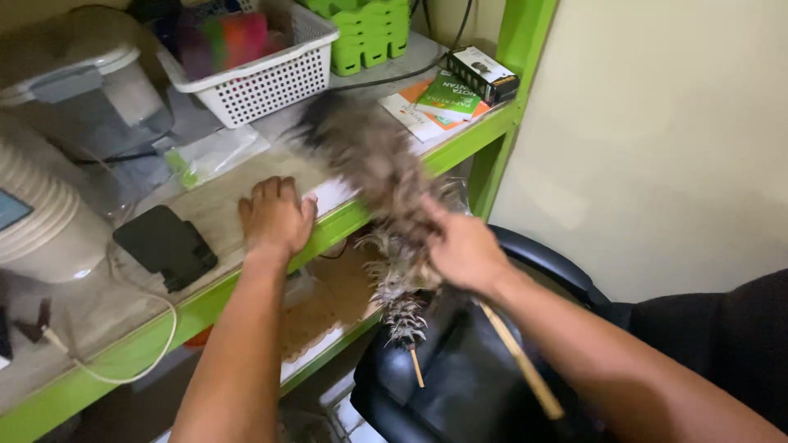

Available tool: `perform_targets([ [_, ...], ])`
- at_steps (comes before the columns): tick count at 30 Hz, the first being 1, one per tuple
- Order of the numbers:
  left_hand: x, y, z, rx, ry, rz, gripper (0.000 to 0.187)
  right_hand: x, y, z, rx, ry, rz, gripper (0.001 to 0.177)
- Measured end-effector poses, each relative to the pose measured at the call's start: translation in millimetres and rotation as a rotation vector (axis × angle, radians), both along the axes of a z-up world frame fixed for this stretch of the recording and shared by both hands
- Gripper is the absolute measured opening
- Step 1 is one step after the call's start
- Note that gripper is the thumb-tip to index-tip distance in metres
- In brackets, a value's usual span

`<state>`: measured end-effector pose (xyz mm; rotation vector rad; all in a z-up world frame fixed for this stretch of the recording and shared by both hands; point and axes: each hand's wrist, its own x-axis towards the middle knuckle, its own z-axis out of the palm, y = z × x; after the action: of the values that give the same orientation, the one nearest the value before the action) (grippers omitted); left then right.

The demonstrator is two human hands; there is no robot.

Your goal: Dust a shelf and various objects using a feather duster.

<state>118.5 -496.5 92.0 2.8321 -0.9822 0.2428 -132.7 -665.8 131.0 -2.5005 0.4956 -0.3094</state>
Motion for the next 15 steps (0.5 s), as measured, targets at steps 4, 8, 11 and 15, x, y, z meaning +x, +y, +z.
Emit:
perform_targets([
  [4, -1.2, -1.5, 5.7, -0.073, 0.022, 0.017, 0.066, 0.8, 3.2, 20.6, 0.088, -0.006, -0.286, 0.071],
  [8, 9.9, 1.4, -10.6, -0.018, -0.001, 0.031, 0.066, 3.2, 21.8, -6.5, 0.101, -0.147, -0.048, 0.069],
  [11, 16.8, 3.7, -25.3, 0.071, -0.076, 0.008, 0.069, 7.1, 30.6, -8.4, 0.099, -0.102, 0.101, 0.068],
  [15, 6.6, 5.4, -7.1, 0.036, -0.038, 0.022, 0.066, 25.0, 7.9, -10.5, 0.119, 0.018, -0.052, 0.064],
])
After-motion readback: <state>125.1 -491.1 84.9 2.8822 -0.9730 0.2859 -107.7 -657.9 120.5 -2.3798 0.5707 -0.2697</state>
